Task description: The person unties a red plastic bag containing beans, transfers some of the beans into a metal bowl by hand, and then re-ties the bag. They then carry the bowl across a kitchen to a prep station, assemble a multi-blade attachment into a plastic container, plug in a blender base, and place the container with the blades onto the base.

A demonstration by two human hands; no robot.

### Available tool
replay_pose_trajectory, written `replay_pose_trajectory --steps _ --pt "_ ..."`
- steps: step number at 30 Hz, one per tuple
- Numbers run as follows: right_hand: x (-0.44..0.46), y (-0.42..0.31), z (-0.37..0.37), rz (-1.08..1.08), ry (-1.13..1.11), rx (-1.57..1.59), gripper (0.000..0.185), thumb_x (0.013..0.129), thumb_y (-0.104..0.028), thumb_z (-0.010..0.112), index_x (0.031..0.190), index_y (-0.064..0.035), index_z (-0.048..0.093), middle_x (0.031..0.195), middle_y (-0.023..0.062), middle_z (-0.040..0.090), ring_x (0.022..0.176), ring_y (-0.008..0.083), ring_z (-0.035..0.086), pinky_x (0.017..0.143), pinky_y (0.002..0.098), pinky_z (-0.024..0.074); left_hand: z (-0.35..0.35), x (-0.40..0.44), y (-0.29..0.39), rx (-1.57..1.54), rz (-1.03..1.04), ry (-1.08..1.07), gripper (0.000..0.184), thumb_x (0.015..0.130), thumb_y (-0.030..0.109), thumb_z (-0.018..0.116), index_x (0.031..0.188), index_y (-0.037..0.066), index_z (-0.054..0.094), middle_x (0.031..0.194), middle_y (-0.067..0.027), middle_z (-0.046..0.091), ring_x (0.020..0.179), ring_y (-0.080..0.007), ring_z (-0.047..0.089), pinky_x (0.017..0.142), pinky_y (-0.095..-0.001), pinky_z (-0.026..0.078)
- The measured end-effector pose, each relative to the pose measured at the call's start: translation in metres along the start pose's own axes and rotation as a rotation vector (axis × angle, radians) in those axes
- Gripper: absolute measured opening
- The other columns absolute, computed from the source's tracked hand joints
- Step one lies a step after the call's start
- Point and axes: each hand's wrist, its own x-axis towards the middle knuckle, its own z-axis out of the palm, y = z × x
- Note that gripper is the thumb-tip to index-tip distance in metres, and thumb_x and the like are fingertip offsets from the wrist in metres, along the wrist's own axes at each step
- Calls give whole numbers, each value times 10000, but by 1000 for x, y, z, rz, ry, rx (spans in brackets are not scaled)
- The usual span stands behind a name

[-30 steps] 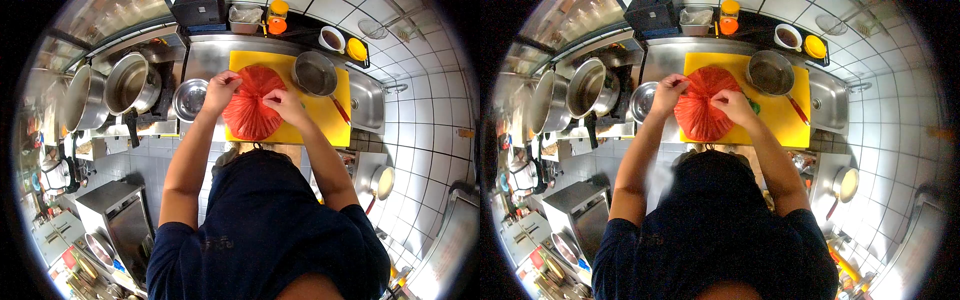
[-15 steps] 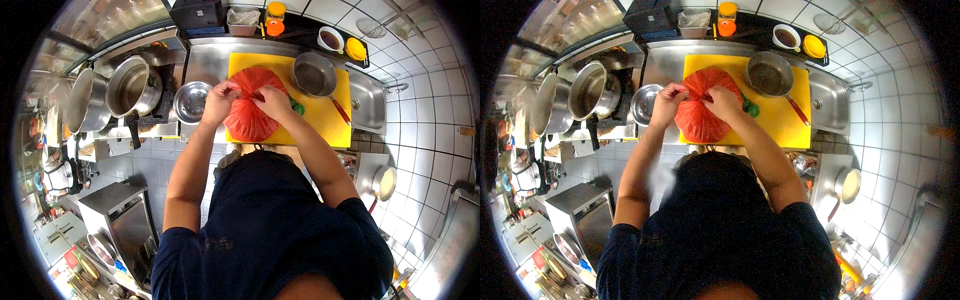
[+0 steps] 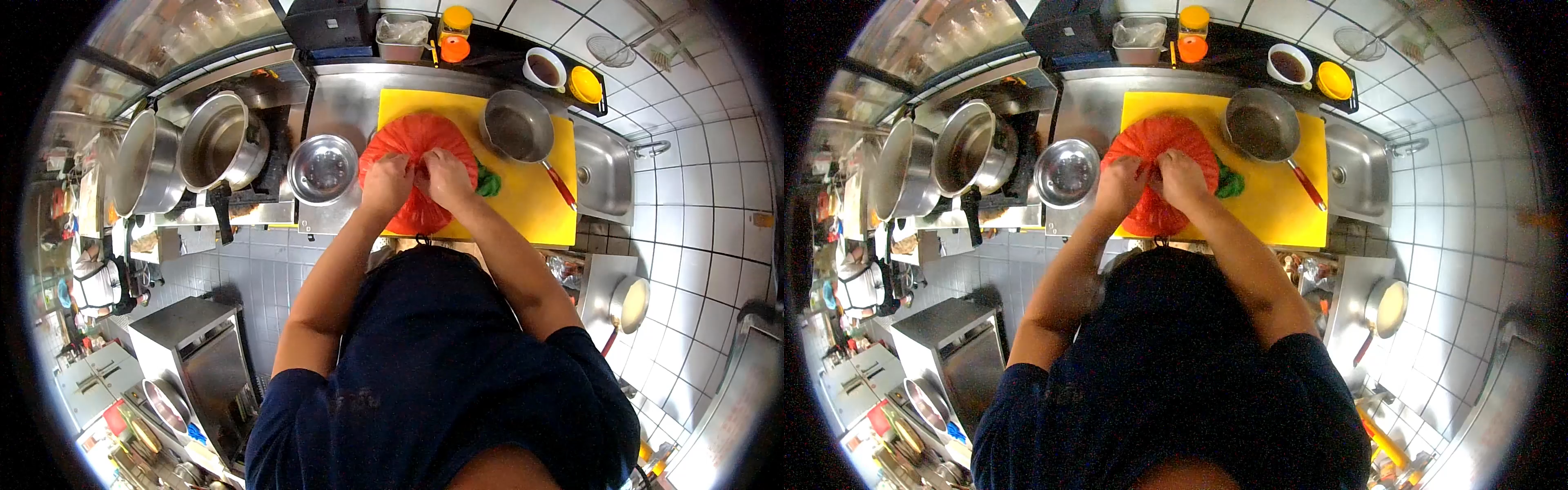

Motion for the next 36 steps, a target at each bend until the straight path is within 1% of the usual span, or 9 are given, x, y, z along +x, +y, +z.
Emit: replay_pose_trajectory --steps 4,10,16,19,22,23,27,30,36 --pt "-4 4 3 9 -39 -33 283 761 -174 749 917 -22 568 980 192 626 950 386 631 842 464 525 13 4 -15 -205 -180 -137 224 846 195 661 889 -23 691 833 -262 668 780 -414 665 699 -456 527" --pt "-5 5 12 5 -2 31 265 777 -167 727 921 -17 564 972 203 634 918 397 639 799 485 532 14 13 -21 -314 -407 -208 245 773 213 684 884 0 735 814 -243 693 793 -378 706 716 -468 547" --pt "-14 3 4 235 70 284 233 796 -181 728 908 -34 586 923 181 646 921 377 645 778 470 526 21 20 -26 -429 -516 -111 202 777 155 679 864 -20 730 702 -177 684 651 -193 666 632 -353 522" --pt "-23 16 6 321 87 356 234 802 -189 734 909 -40 588 909 182 644 919 383 642 772 461 520 18 24 -55 -629 -730 -159 173 791 126 676 873 -12 740 681 -128 674 616 -130 609 607 -317 505" --pt "-17 8 -2 318 21 300 246 794 -187 729 916 -33 580 943 186 639 938 391 635 779 478 520 -12 28 -24 -774 -652 -331 182 809 124 673 919 4 752 706 -114 678 637 -124 613 622 -309 506" --pt "-11 2 -7 297 -5 245 253 791 -188 728 920 -30 578 962 186 637 947 391 634 785 483 521 5 25 -31 -776 -576 -382 220 856 153 687 955 -36 739 835 -83 724 763 -164 673 710 -304 530" --pt "-6 -1 -9 135 -179 32 272 789 -169 716 964 -26 565 1044 175 621 984 385 628 811 488 526 23 21 -34 -387 -348 -343 281 834 202 712 963 -47 742 872 -116 747 782 -192 684 728 -339 532" --pt "-10 -2 -19 56 -212 29 254 803 -136 695 992 -35 560 1044 169 619 986 385 627 806 485 527 35 14 -39 -774 -602 -329 288 815 192 719 972 -49 738 889 -131 746 789 -202 690 730 -340 533" --pt "-18 2 -7 46 -56 183 243 827 -106 672 1039 -59 563 1010 161 651 962 384 644 794 487 522 24 20 -18 -667 -770 -310 267 766 159 726 958 -26 746 858 -122 738 757 -186 676 687 -340 530"
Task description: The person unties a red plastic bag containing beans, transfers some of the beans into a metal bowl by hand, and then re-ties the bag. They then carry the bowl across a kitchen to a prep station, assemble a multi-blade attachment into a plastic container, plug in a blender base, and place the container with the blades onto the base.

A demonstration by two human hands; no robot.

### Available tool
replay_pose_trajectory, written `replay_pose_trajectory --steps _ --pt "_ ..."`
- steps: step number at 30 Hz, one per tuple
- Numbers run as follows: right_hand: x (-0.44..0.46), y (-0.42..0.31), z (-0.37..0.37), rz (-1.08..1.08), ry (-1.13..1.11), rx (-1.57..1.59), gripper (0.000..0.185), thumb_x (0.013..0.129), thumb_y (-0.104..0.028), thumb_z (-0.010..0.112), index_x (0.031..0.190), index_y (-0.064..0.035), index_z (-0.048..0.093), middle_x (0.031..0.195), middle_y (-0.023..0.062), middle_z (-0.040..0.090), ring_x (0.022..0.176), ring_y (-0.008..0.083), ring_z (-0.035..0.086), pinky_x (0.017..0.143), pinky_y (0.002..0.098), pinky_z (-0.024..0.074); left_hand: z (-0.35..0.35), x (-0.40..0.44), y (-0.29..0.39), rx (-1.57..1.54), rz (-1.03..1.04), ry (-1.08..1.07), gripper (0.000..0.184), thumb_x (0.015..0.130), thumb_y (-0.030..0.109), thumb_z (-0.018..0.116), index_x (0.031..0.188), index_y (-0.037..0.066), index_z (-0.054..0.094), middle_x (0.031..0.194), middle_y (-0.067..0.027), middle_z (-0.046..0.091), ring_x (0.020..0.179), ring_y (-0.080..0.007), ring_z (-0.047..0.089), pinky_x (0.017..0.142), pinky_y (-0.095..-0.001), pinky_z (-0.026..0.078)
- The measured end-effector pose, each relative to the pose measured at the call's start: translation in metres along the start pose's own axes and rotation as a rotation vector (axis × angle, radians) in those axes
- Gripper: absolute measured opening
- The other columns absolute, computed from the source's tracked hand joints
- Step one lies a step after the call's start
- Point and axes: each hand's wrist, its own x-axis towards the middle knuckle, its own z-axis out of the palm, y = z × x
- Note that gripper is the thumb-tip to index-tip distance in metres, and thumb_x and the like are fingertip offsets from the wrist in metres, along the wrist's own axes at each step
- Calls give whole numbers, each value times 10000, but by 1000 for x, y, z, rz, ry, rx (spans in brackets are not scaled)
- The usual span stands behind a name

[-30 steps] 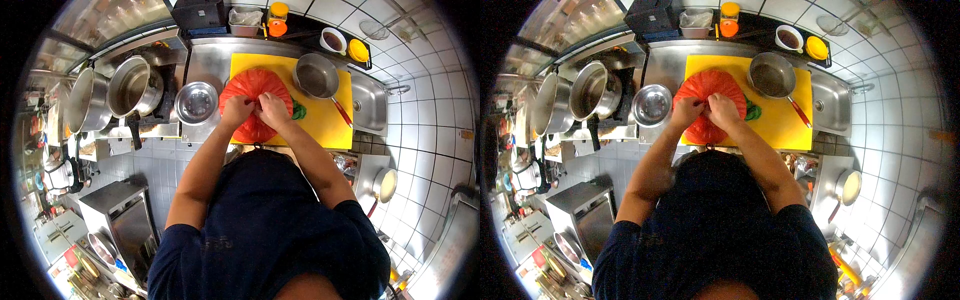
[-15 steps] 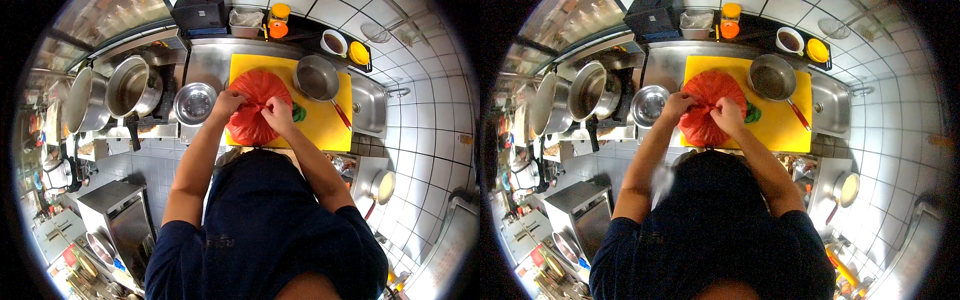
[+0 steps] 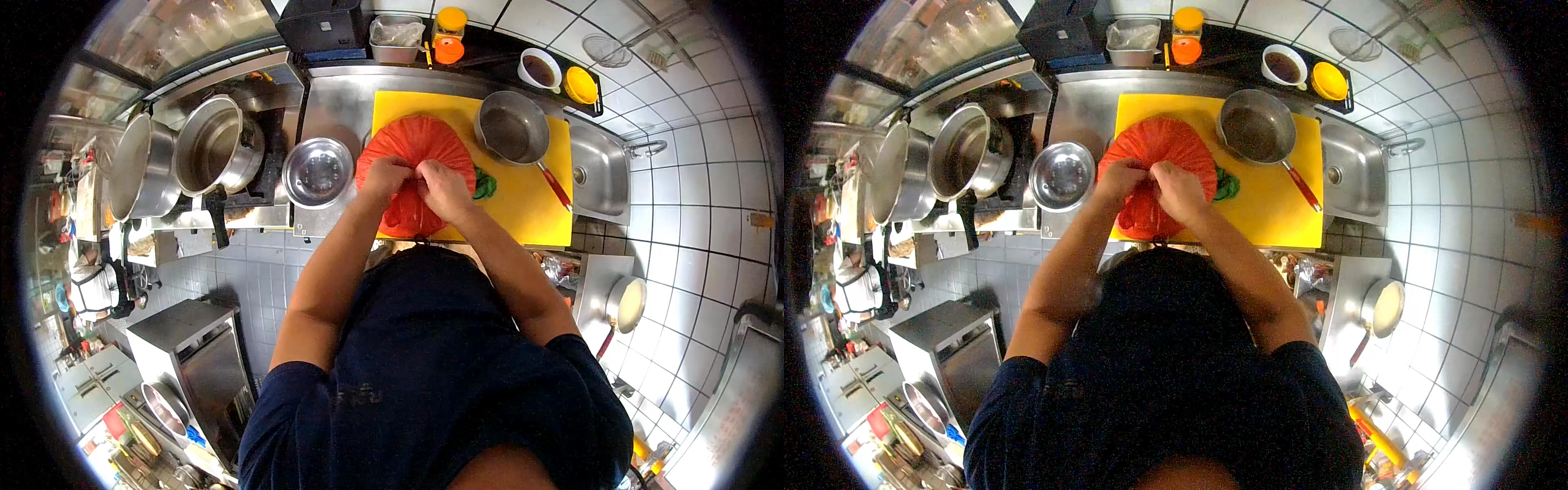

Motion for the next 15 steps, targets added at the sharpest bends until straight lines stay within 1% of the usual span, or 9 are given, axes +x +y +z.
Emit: replay_pose_trajectory --steps 1,4,6,7,9,10,12,13,15 --pt "-1 0 1 19 22 47 248 831 -105 671 1051 -61 565 1006 161 658 957 383 648 796 484 522 -2 8 -5 27 16 7 276 756 162 726 958 -24 747 843 -120 735 749 -184 674 683 -340 531" --pt "-5 -11 -11 205 92 167 258 846 -95 665 1085 -63 574 1009 167 675 947 384 659 813 468 523 -15 28 -17 123 39 -13 299 727 174 731 955 -19 746 799 -114 726 726 -182 669 673 -340 534" --pt "-12 12 5 139 153 140 275 836 -66 667 1096 -48 579 1006 160 680 911 327 673 789 414 531 -23 13 9 207 27 -77 313 710 185 737 948 -18 745 769 -108 718 709 -183 667 671 -338 537" --pt "-14 23 10 102 184 128 284 831 -52 667 1101 -40 581 1004 157 682 893 298 680 777 387 535 -26 7 18 285 94 -50 307 714 181 736 940 -26 740 759 -105 714 702 -180 664 667 -342 538" --pt "-17 27 10 240 112 271 222 834 -29 665 1041 -39 584 1067 152 665 923 264 675 783 372 538 -30 -6 29 444 225 6 295 721 173 735 925 -41 729 740 -99 705 690 -175 658 657 -350 541" --pt "-19 28 9 312 77 344 192 836 -18 663 1010 -38 585 1098 150 656 939 246 673 786 365 539 -34 -8 27 305 218 22 287 737 178 732 924 -39 724 744 -98 706 685 -186 660 655 -357 543" --pt "-27 31 4 110 91 696 158 838 15 656 959 -49 576 1208 148 611 1008 233 653 829 357 533 -44 -11 22 28 202 53 273 769 190 726 922 -36 715 753 -97 709 676 -208 665 650 -372 546" --pt "-32 31 -1 4 98 869 150 839 32 652 933 -55 572 1263 147 589 1043 226 643 851 353 530 -44 -16 22 -239 180 52 257 806 187 689 955 -22 706 803 -107 709 710 -222 670 668 -371 545" --pt "-40 32 -14 -83 6 699 175 829 65 647 903 -62 553 1355 158 529 1099 249 625 908 355 516 -45 -27 25 -773 135 50 237 881 182 615 1022 7 688 901 -127 708 776 -249 678 704 -368 542"
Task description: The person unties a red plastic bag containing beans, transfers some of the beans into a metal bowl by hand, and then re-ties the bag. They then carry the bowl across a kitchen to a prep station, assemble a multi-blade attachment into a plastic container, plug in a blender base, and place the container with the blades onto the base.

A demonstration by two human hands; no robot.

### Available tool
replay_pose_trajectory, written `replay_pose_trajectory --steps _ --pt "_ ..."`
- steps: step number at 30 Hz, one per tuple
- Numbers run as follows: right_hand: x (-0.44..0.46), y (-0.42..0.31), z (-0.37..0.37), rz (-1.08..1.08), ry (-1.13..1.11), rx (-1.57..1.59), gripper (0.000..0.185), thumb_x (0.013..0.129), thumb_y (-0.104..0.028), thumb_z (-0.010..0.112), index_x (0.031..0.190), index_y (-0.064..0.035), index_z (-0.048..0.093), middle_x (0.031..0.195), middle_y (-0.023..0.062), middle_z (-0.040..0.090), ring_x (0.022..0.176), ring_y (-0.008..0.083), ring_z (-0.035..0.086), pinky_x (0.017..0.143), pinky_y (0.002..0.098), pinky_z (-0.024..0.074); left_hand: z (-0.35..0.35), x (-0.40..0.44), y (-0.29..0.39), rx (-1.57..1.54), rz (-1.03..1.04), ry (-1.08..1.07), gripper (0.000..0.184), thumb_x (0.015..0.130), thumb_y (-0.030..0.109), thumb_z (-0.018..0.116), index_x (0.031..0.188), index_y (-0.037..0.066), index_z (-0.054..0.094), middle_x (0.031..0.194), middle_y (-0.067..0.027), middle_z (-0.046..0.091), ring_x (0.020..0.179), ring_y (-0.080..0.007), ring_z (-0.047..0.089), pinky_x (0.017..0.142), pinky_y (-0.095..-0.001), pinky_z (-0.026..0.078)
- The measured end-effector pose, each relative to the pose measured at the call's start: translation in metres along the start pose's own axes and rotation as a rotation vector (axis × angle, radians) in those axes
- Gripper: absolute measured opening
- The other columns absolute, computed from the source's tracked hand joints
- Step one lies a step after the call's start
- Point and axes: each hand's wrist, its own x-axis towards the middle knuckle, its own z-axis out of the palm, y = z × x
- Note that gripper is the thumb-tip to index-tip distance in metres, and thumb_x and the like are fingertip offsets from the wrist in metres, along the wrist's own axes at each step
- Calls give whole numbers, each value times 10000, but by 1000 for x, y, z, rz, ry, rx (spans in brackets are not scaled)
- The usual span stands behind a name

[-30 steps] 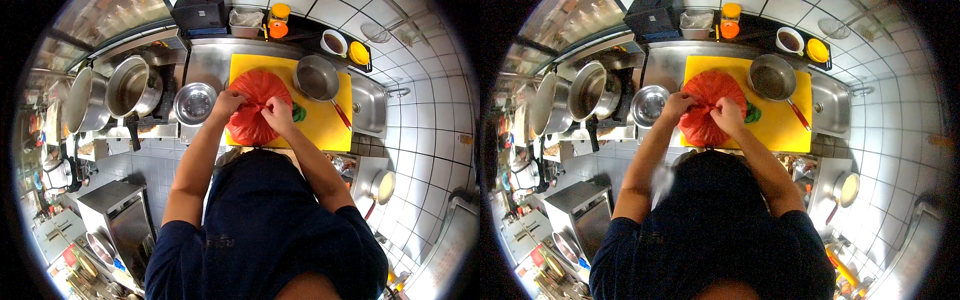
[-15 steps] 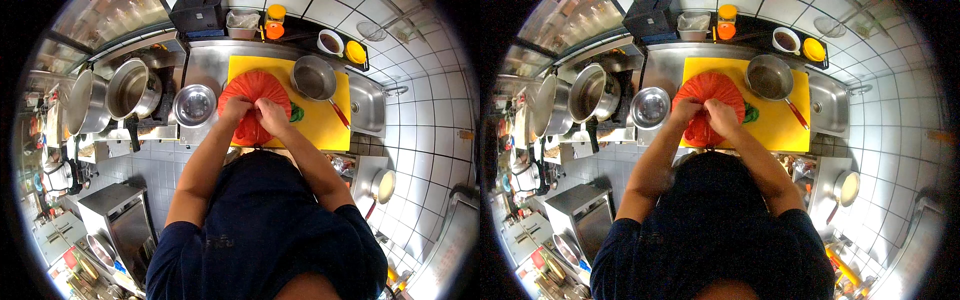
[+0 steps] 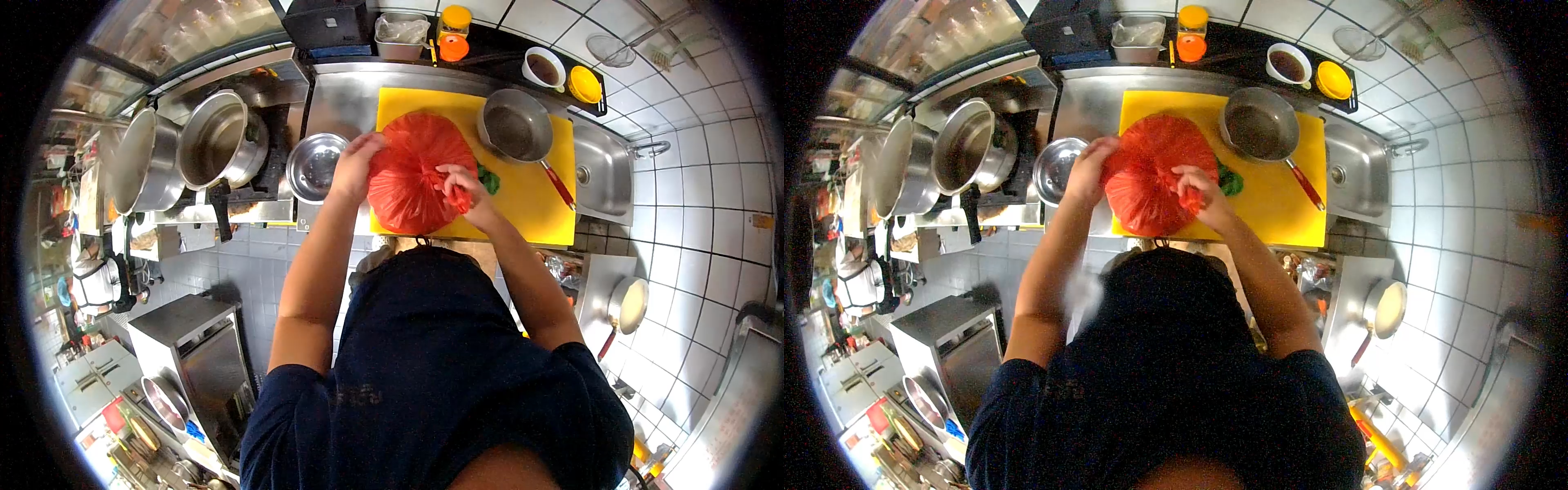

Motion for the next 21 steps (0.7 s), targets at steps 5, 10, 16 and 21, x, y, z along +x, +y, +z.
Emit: replay_pose_trajectory --steps 5,10,16,21 --pt "-8 -25 -28 -69 -36 -338 218 813 95 647 972 -53 641 1338 144 588 1157 267 613 994 361 485 -38 -16 -43 -350 58 236 215 926 108 514 1020 6 679 947 -131 710 820 -260 680 725 -355 535" --pt "28 -23 -40 6 168 -468 396 778 77 680 1148 -64 670 1290 130 632 1229 291 573 1028 389 462 -18 -40 -72 1051 683 154 228 812 100 655 1026 48 718 944 -135 714 915 -320 666 841 -394 519" --pt "72 -12 -12 -292 -352 -820 543 719 -13 728 1243 -126 644 1186 91 677 1165 323 581 1103 425 395 24 -32 -77 1639 730 26 335 769 255 750 1027 61 663 1003 -127 684 1022 -348 604 890 -492 446" --pt "92 -12 -50 -162 -39 -725 122 863 -75 638 938 -105 730 947 105 724 959 322 657 858 421 518 -7 -47 -58 1517 734 -85 199 775 182 713 926 70 647 930 -139 681 960 -361 614 828 -486 451"
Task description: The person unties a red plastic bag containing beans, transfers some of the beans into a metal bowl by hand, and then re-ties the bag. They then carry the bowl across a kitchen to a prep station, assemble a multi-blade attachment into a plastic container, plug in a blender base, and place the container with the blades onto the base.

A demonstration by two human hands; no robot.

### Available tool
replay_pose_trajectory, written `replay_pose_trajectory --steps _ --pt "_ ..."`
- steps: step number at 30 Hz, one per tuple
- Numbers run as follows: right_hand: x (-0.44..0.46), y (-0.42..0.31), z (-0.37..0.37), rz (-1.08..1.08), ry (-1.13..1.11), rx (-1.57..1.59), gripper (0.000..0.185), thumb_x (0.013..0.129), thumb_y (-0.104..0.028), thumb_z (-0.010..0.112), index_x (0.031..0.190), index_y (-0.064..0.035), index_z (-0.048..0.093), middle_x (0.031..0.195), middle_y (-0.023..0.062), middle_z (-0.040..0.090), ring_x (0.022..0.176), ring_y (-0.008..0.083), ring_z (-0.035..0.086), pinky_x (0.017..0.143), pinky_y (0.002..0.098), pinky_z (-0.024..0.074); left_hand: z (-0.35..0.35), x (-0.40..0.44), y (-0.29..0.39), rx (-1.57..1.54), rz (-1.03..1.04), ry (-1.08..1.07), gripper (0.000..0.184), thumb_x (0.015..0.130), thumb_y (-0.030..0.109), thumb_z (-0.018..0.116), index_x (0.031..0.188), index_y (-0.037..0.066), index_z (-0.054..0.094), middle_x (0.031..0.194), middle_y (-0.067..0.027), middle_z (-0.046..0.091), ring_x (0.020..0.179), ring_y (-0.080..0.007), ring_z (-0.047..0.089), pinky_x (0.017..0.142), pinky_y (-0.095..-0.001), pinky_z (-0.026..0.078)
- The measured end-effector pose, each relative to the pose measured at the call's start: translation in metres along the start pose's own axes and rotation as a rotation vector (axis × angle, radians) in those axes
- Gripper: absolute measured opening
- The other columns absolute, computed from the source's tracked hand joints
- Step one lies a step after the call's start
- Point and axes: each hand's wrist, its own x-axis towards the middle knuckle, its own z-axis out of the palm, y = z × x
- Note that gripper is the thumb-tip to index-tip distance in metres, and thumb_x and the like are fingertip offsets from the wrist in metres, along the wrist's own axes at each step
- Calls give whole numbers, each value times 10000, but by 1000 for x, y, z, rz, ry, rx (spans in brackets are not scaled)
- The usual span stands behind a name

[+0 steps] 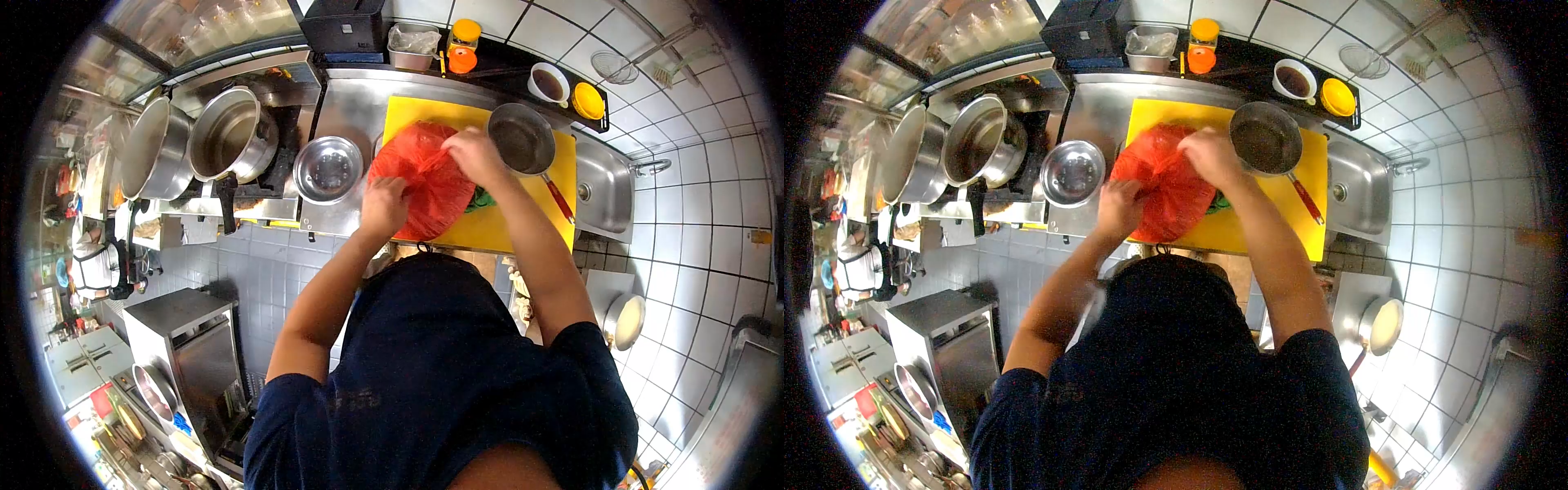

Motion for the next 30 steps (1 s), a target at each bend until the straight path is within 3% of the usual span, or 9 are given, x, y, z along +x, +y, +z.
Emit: replay_pose_trajectory --steps 2,5,10,14,15,18,19,22,30 --pt "1 5 -22 248 110 86 135 872 -70 634 959 -90 735 922 122 726 940 324 675 813 417 539 -16 -23 -4 -120 -7 91 177 767 151 726 906 66 657 893 -140 671 927 -365 607 807 -476 458" --pt "-8 26 -27 473 43 148 247 843 -37 619 1065 -87 714 1085 140 711 1089 327 647 941 416 516 -27 -47 -4 -248 -35 61 246 756 179 760 952 63 666 909 -130 667 922 -365 598 833 -479 451" --pt "-8 -36 -25 -74 -152 46 663 741 21 593 1392 -78 522 1430 147 529 1388 334 430 1204 458 283 -29 -30 32 -70 86 155 470 739 283 810 1107 41 647 1001 -153 657 986 -366 586 934 -463 431" --pt "3 -37 -8 7 -285 -151 693 744 -12 666 1412 -92 497 1342 175 600 1284 361 529 1164 475 332 -3 -5 47 -90 51 72 609 735 333 809 1215 13 616 1100 -193 662 1066 -369 582 989 -469 419" --pt "5 -28 -7 32 -211 -129 524 772 -48 686 1290 -78 611 1192 185 676 1125 373 623 1039 461 450 -7 -3 52 -80 17 99 583 746 314 839 1198 6 637 1080 -220 678 991 -379 638 897 -449 496" --pt "11 -9 -28 111 -459 -200 288 815 -86 663 1095 -110 726 1098 147 716 1022 325 676 915 428 522 -31 -3 60 -331 -113 67 438 794 261 817 1121 7 671 940 -197 692 839 -321 671 764 -400 538" --pt "7 -3 -34 46 -271 -87 165 829 -99 662 966 -75 751 996 143 726 935 280 698 839 404 542 -39 -6 60 -364 -179 12 399 790 226 810 1091 1 675 927 -194 689 804 -320 666 738 -393 538" --pt "10 -2 -55 419 -88 364 187 857 -131 656 1005 -53 737 942 130 721 881 251 690 813 382 532 -54 -18 53 -449 -326 -78 316 783 128 792 1049 -4 683 908 -180 688 756 -294 663 699 -363 537" --pt "15 11 -46 578 605 501 269 957 -231 600 1083 -20 708 1020 156 699 959 289 665 879 359 495 -86 -31 74 -781 -251 144 267 845 51 751 1104 25 691 965 -113 722 868 -160 675 758 -321 531"
